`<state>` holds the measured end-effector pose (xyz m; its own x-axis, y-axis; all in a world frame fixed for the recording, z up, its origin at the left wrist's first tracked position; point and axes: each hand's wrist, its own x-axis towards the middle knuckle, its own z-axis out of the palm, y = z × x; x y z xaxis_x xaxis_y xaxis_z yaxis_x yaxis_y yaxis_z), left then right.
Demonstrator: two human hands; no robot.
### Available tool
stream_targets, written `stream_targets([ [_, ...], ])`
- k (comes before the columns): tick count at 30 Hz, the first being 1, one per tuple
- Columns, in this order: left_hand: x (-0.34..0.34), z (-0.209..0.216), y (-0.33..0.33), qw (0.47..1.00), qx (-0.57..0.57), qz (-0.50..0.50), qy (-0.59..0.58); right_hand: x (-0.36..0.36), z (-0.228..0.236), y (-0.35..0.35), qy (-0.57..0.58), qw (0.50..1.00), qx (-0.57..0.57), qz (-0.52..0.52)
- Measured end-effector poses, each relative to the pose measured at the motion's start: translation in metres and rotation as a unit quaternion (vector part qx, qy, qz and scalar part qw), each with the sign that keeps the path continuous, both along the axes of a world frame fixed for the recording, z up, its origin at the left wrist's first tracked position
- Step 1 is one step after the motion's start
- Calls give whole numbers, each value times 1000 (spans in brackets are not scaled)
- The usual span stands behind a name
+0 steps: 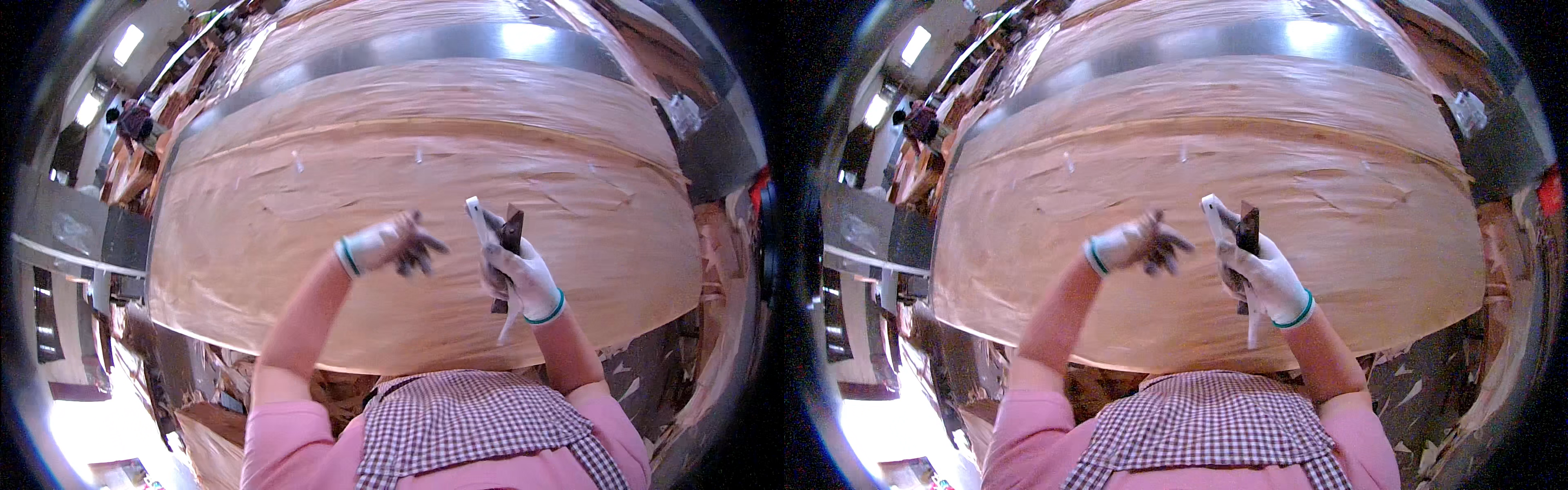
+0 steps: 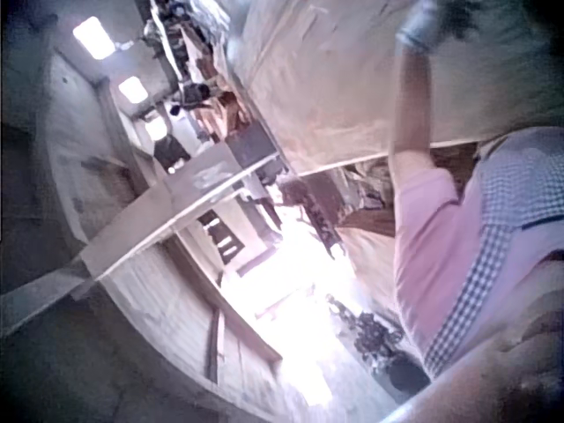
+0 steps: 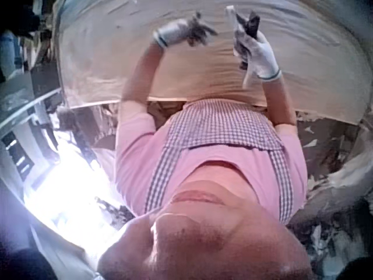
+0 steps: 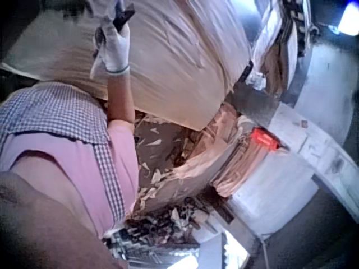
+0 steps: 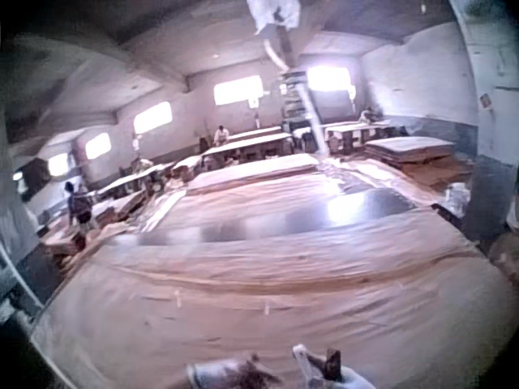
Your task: The person uses a scraper tool to peel thin layers of wood veneer from a large flat surface. They lift the veneer sheets, remove them from the workbench, and stack them on a pile. The person also uses a long wooden stick to assist in lifting and moving the large veneer sheets.
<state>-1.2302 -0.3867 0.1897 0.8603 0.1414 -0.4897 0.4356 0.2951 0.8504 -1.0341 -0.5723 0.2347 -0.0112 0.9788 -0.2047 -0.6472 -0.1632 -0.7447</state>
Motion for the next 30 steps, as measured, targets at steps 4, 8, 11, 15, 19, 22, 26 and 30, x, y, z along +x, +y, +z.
stream_targets([
  [4,-52,-41,-32,961,-200,83,-174,-77,-32,25,-12,994,-52,97],
  [8,-119,-78,21,902,-237,331,-140,-161,-57,43,26,981,-130,142],
  [11,-191,-105,70,879,-267,371,-132,-223,-77,59,104,971,-162,141],
  [15,-227,-122,95,909,-139,385,-78,-248,-103,75,137,958,-177,182],
  [19,-266,-156,139,888,61,456,-12,-287,-126,99,106,959,-205,167],
  [22,-290,-169,190,826,180,533,8,-322,-134,131,66,964,-214,145],
  [26,-309,-190,258,759,329,561,-31,-362,-146,184,85,971,-201,96],
  [30,-312,-191,308,706,504,491,83,-392,-155,226,58,976,-197,64],
])
